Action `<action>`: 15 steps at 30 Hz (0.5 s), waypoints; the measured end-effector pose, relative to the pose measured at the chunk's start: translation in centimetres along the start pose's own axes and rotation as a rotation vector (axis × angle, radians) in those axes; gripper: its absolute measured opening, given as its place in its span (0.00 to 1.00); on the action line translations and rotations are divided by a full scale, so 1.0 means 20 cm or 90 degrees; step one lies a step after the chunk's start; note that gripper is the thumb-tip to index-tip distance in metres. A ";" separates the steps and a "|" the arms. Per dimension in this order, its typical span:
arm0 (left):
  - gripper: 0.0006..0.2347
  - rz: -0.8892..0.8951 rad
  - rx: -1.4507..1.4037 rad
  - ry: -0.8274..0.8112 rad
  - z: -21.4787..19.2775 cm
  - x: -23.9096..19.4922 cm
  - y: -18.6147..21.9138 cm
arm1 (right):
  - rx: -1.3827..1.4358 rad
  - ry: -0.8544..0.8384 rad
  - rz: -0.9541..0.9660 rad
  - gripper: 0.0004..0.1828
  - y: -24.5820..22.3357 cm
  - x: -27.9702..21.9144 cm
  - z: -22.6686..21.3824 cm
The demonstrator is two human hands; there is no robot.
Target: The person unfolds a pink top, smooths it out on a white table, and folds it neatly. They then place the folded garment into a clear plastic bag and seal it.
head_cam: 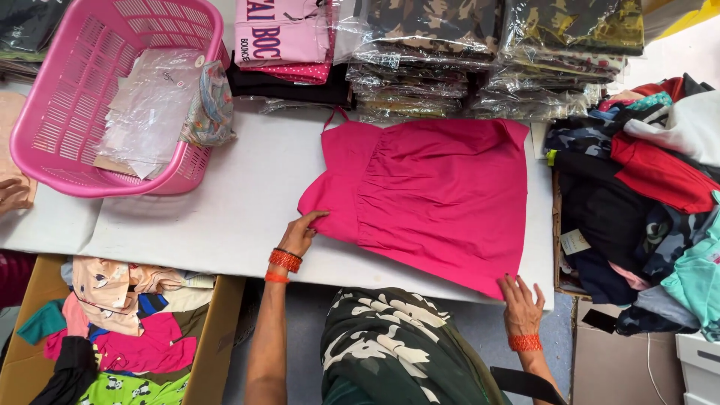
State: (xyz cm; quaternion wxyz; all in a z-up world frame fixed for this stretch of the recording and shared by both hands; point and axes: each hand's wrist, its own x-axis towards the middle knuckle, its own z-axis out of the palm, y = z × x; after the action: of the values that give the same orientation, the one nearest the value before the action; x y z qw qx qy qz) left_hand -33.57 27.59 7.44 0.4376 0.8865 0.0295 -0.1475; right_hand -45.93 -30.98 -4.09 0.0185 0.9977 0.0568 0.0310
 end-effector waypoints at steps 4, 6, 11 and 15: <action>0.30 -0.059 0.058 0.019 0.25 -0.12 -0.35 | 0.006 -0.059 -0.121 0.40 -0.01 -0.13 0.04; 0.33 0.027 0.071 0.119 0.48 -0.13 -0.69 | -0.011 -0.070 -0.143 0.40 0.00 -0.12 0.05; 0.35 -0.061 -0.062 0.179 0.43 -0.20 -0.50 | -0.055 -0.108 -0.153 0.42 0.13 -0.08 -0.02; 0.35 -0.233 -0.135 0.060 0.47 -0.26 -0.53 | 0.010 -0.006 -0.155 0.40 0.22 -0.11 -0.16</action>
State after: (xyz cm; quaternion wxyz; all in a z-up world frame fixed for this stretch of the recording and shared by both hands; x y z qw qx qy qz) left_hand -42.69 27.13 -4.71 0.4922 0.8215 0.2259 -0.1788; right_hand -47.82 -35.54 -0.76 0.0147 0.9837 0.1775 0.0237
